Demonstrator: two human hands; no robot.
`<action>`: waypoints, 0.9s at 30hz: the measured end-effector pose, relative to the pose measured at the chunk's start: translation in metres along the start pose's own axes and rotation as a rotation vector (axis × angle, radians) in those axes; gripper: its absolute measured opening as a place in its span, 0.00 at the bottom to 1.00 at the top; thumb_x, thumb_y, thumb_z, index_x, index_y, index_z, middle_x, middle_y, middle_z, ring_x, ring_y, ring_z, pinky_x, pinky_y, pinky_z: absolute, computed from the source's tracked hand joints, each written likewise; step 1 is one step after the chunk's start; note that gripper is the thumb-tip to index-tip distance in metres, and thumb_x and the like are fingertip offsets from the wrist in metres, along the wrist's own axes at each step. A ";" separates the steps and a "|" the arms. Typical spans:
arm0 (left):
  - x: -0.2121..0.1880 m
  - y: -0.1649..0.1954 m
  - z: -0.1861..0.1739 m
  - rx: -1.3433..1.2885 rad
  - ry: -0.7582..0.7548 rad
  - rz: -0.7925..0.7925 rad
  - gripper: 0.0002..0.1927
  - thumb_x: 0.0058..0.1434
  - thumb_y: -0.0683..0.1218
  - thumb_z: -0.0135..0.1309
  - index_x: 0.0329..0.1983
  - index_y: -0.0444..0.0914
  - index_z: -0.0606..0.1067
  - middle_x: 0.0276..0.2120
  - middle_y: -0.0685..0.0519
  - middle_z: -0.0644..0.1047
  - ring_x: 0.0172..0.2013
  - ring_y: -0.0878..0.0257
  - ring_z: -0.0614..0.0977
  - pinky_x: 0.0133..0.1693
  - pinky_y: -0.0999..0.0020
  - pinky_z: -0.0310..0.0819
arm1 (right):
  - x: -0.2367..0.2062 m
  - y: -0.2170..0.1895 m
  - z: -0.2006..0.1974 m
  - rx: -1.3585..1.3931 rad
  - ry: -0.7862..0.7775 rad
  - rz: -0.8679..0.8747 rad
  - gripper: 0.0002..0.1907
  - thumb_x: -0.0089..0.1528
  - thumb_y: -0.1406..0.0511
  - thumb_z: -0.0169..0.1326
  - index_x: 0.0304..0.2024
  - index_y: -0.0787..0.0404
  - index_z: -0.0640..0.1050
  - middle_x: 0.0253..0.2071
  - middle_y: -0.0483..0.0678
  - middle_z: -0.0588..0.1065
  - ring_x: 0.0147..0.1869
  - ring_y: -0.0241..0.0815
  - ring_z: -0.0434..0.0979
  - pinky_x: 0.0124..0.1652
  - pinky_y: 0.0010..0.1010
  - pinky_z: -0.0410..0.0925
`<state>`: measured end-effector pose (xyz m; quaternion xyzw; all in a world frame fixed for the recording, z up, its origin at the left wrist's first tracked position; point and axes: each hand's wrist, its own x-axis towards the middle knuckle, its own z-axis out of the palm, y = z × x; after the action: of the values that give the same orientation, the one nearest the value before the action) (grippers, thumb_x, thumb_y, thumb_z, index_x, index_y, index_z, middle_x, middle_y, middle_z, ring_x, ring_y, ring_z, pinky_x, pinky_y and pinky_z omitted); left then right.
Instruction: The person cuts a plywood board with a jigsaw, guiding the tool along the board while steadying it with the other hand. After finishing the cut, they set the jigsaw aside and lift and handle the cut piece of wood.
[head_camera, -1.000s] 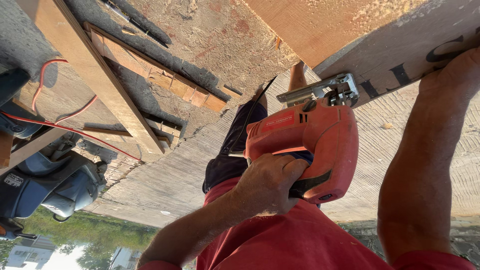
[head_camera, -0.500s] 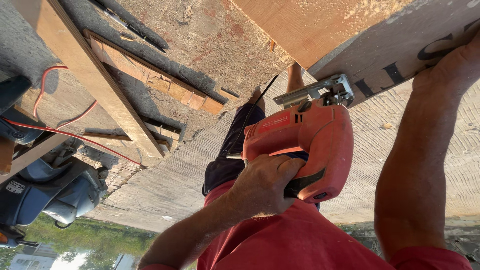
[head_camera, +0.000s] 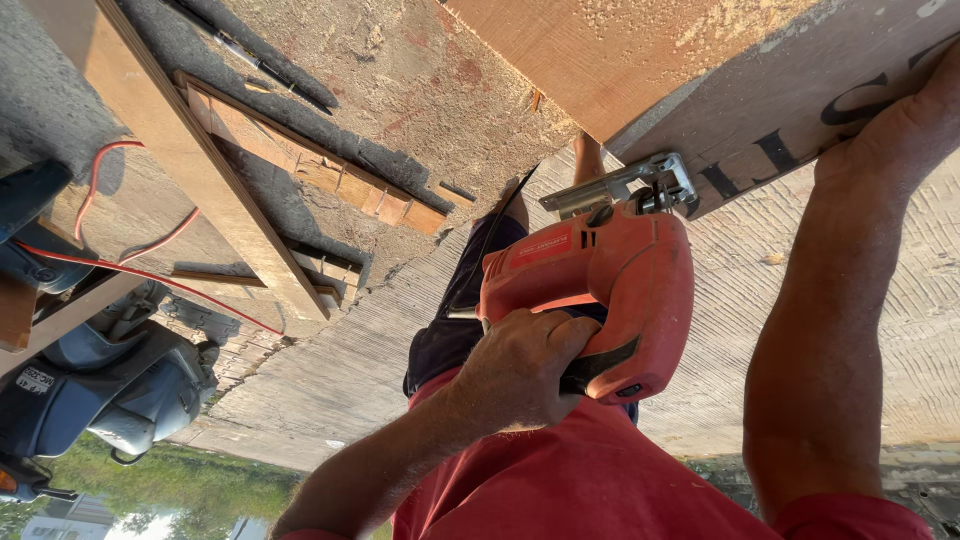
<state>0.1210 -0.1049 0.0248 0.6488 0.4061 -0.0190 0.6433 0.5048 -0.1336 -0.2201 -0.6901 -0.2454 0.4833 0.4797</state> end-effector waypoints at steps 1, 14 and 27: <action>0.000 0.000 0.000 0.008 -0.001 0.002 0.27 0.49 0.43 0.68 0.51 0.32 0.73 0.33 0.45 0.79 0.33 0.53 0.84 0.37 0.56 0.78 | 0.001 0.000 0.000 0.005 0.005 -0.003 0.41 0.74 0.40 0.45 0.74 0.65 0.66 0.72 0.62 0.75 0.71 0.55 0.71 0.68 0.50 0.65; 0.002 -0.001 -0.005 0.054 -0.023 0.025 0.27 0.52 0.45 0.68 0.52 0.31 0.72 0.33 0.43 0.80 0.32 0.50 0.83 0.36 0.54 0.78 | 0.005 0.006 -0.004 0.057 0.015 -0.050 0.37 0.76 0.44 0.46 0.73 0.67 0.67 0.68 0.63 0.75 0.71 0.53 0.73 0.67 0.45 0.67; 0.002 -0.004 -0.001 0.054 -0.048 0.031 0.28 0.48 0.45 0.70 0.50 0.32 0.73 0.32 0.45 0.79 0.31 0.53 0.84 0.36 0.57 0.79 | 0.004 0.008 -0.004 -0.012 0.089 -0.017 0.41 0.75 0.40 0.47 0.73 0.66 0.63 0.69 0.66 0.71 0.70 0.59 0.73 0.67 0.51 0.67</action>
<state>0.1195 -0.1034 0.0209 0.6714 0.3798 -0.0354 0.6354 0.5090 -0.1358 -0.2290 -0.7117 -0.2327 0.4464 0.4899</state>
